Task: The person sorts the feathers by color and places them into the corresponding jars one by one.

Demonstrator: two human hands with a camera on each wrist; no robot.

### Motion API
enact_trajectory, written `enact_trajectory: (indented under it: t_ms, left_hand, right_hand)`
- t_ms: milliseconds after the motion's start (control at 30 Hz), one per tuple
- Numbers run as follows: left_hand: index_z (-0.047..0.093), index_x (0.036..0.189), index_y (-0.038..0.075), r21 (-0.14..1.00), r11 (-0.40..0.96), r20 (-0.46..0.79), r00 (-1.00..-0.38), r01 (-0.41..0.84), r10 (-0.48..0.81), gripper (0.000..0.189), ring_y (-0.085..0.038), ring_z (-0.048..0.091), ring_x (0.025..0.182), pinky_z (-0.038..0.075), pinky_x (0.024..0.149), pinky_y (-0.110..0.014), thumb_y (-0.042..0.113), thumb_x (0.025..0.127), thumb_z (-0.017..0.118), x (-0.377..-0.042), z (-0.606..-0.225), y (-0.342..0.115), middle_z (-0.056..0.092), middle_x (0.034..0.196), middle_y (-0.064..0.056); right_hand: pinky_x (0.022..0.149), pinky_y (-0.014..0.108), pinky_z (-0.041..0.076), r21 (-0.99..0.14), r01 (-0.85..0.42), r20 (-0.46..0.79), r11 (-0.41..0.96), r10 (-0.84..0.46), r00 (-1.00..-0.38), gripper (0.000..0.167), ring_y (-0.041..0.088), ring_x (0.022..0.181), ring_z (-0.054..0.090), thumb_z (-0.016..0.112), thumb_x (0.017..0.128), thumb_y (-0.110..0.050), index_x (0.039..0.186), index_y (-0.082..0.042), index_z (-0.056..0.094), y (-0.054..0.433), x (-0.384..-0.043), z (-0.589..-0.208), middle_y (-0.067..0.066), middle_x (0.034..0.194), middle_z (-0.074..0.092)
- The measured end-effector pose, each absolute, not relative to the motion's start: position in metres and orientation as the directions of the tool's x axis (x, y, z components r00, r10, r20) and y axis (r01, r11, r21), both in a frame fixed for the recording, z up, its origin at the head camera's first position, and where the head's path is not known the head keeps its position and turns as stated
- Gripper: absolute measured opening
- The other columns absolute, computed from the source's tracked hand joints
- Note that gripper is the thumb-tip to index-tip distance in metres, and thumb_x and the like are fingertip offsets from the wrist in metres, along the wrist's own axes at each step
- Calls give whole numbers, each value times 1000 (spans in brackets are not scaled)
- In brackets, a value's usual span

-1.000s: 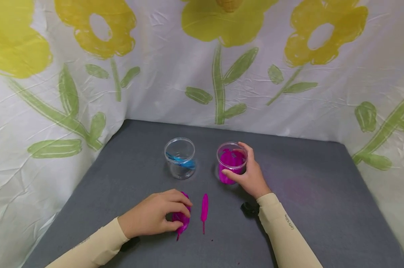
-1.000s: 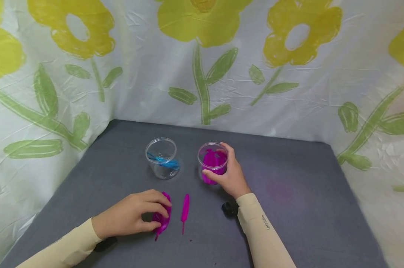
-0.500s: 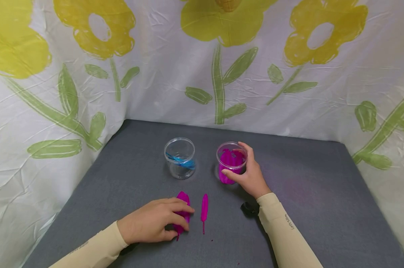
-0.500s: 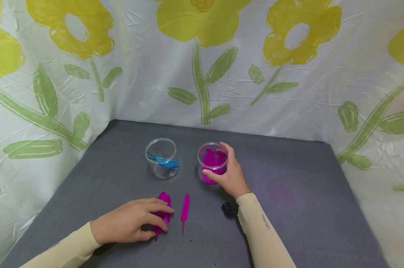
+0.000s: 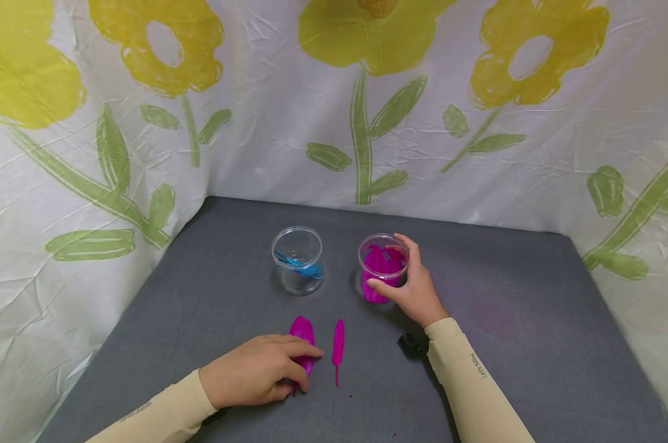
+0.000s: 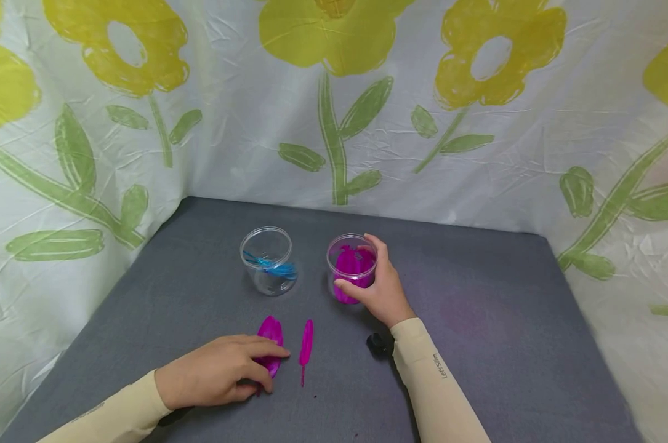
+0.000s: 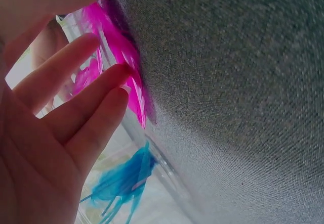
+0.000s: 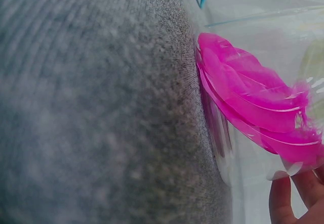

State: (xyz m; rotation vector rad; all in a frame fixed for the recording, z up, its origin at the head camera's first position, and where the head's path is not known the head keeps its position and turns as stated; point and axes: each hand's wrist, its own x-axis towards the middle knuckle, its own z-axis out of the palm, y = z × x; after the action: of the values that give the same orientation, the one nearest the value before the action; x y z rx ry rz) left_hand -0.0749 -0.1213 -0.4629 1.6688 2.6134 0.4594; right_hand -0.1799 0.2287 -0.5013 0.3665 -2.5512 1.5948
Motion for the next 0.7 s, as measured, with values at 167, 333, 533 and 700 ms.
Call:
enact_trajectory:
  t_ms: [167,333,533,700]
  left_hand:
    - [81,92,35,249,395,140,-436,884,889,29,-14,68,132,61,101,-37,7,84,84,-74,-462,-120,72,140,1]
    - [82,92,33,237,376,158,-418,896,895,29,-14,71,126,63,96,-33,7,82,85,-73,-464,-119,73,137,-1]
    - [82,89,33,217,365,186,-405,905,895,26,-11,71,124,62,94,-29,9,83,87,-72,-465,-118,74,132,1]
    - [80,85,31,203,355,203,-394,913,897,25,-11,72,123,62,92,-27,8,81,88,-72,-466,-118,75,129,1]
  right_hand:
    - [116,60,51,-871,-261,219,416,-147,-965,105,25,149,50,93,86,-38,165,-38,24,229,-180,-501,0,160,53]
    - [116,61,52,-872,-258,215,417,-147,-965,105,25,149,50,93,86,-40,165,-39,23,228,-179,-501,0,160,53]
    - [115,61,52,-873,-257,215,414,-147,-966,105,26,149,50,93,86,-40,165,-39,23,228,-179,-500,0,160,53]
    - [115,60,52,-875,-253,212,412,-144,-967,105,26,149,49,93,86,-38,165,-39,24,228,-178,-500,0,160,52]
